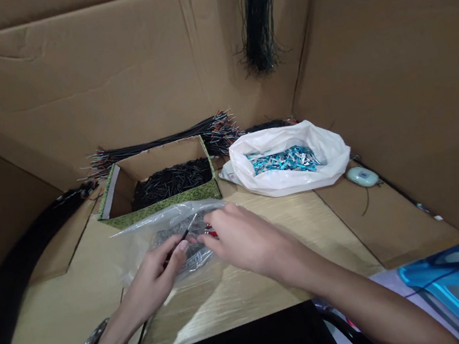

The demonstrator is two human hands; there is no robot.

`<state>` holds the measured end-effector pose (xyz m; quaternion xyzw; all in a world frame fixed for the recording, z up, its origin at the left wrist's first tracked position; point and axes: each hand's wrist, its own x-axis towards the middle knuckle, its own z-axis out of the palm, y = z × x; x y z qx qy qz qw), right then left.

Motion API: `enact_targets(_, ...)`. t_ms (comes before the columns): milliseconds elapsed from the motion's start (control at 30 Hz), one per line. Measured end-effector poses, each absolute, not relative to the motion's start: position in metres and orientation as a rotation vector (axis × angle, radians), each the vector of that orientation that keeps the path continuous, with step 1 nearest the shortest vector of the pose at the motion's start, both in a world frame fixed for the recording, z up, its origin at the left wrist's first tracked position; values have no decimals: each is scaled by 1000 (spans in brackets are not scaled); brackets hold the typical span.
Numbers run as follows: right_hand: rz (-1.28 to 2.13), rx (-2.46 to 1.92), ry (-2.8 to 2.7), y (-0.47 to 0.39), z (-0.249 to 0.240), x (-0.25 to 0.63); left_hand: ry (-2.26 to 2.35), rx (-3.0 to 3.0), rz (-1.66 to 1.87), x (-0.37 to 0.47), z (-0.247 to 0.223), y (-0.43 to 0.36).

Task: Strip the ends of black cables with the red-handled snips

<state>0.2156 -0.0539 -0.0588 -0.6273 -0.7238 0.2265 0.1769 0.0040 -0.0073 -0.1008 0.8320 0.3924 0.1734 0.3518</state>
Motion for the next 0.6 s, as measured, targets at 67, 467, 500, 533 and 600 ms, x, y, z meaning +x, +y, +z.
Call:
enact_targets(67,617,-1808,-2049,-55,-60,213,1018,2151,434,4,-101,-7)
enact_targets(467,302,-1892,-2249,-65,-68,188,1075,2120,385,10,-97,-6)
enact_targets(500,307,-1893,-2257,-65,-69,185,1085,2109,396,11,-96,-6)
enact_targets(533,320,-1894,-2268,-65,-69,183,1095,2096,410,11,-96,-6)
enact_targets(600,360,-1895,-2292,-64,-70,178,1112,2059,440,12,-96,-5)
